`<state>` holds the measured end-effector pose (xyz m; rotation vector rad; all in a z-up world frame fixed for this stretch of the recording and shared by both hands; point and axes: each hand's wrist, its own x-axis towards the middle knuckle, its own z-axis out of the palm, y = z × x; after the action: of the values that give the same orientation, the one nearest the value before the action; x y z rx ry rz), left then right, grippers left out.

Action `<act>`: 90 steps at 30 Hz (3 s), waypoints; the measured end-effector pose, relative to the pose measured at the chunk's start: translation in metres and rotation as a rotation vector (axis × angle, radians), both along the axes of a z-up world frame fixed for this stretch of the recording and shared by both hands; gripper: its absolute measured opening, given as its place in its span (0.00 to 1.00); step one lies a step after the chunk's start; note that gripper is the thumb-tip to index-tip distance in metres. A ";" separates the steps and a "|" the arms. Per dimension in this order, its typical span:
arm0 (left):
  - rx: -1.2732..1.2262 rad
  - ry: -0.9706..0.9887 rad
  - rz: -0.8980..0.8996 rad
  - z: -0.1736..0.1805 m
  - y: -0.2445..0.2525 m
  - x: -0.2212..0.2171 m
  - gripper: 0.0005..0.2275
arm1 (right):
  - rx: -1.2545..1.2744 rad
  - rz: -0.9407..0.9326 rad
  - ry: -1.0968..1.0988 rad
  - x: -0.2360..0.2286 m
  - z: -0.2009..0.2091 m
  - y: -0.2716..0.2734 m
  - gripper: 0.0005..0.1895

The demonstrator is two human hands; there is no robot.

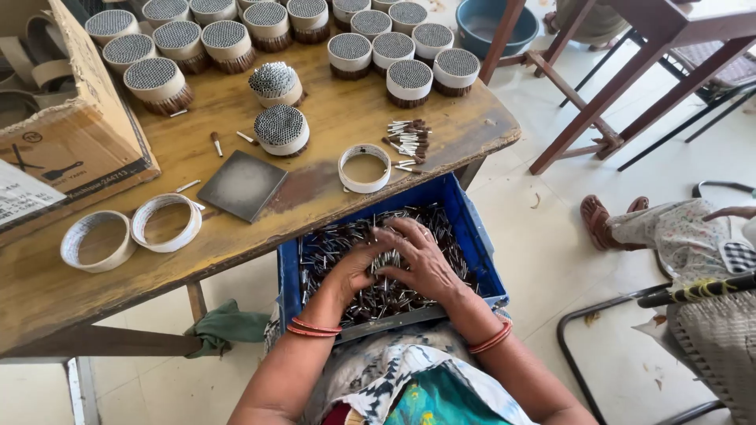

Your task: The person is assembling small industrial brushes by inserting bundles of bristles into metal rings and housing components.

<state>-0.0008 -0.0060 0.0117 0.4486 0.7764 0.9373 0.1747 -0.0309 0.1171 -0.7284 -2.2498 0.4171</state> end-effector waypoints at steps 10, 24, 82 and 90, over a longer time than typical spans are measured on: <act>0.204 0.350 -0.083 -0.008 0.003 0.016 0.12 | -0.118 0.011 -0.043 0.009 -0.029 0.013 0.17; -0.009 -0.054 0.041 -0.007 0.006 0.003 0.18 | -0.075 -0.191 0.151 0.012 -0.024 0.006 0.11; -0.044 -0.386 0.193 -0.041 0.018 -0.015 0.10 | 0.118 0.227 -0.137 -0.008 -0.019 -0.001 0.19; 0.022 -0.250 0.106 0.017 -0.004 -0.007 0.15 | 0.067 -0.011 0.022 -0.003 -0.016 -0.004 0.15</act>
<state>-0.0076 -0.0102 0.0287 0.3044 0.5667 1.0788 0.1721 -0.0351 0.1014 -0.6981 -2.2273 0.3405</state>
